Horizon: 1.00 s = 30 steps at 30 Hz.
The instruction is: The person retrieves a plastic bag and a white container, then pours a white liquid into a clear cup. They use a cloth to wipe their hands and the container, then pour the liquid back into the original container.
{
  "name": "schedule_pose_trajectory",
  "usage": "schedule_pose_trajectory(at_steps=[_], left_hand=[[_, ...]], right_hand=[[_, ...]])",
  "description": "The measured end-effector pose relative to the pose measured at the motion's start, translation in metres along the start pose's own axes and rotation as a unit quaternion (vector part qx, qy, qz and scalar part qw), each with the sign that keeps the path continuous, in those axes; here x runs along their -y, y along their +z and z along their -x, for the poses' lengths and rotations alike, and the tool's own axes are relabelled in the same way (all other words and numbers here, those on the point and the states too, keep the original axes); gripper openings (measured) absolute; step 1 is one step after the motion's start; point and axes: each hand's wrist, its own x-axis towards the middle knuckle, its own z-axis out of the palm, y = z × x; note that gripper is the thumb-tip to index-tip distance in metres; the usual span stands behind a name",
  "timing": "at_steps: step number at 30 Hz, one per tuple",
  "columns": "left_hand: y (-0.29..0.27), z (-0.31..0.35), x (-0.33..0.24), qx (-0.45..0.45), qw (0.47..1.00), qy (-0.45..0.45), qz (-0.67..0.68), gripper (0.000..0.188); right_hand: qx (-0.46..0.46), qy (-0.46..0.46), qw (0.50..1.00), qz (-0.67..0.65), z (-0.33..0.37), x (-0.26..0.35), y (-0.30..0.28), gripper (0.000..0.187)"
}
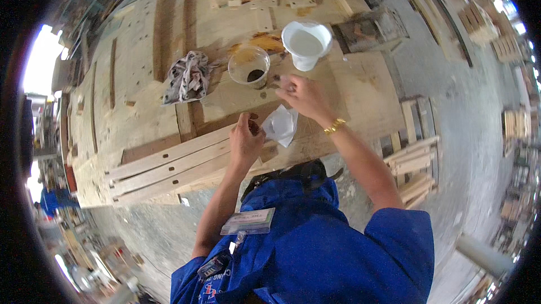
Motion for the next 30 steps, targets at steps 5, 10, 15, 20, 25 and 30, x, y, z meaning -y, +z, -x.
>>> schedule_pose_trajectory(at_steps=[5, 10, 15, 20, 25, 30], left_hand=[[0.004, 0.014, -0.006, -0.058, 0.998, -0.017, -0.008, 0.023], [0.027, 0.032, -0.02, -0.108, 0.994, -0.027, -0.002, 0.025], [0.03, 0.02, -0.015, -0.138, 0.99, -0.018, 0.007, 0.023], [0.029, 0.018, -0.023, -0.136, 0.989, -0.025, 0.059, 0.02], [0.025, 0.036, -0.014, -0.13, 0.983, -0.021, 0.127, 0.016], [0.027, 0.037, -0.018, -0.158, 0.983, -0.012, 0.092, 0.014]], right_hand=[[-0.07, -0.193, 0.979, 0.016, -0.057, -0.003, 0.042, 0.095], [0.03, -0.214, 0.967, -0.136, -0.063, 0.011, 0.037, 0.089], [0.05, -0.337, 0.934, -0.108, -0.044, 0.062, -0.031, 0.084], [0.093, -0.398, 0.901, 0.147, -0.02, 0.078, -0.105, 0.082], [0.125, -0.35, 0.888, 0.271, 0.015, 0.07, -0.116, 0.08], [0.131, -0.365, 0.869, 0.307, 0.016, 0.07, -0.109, 0.074]])
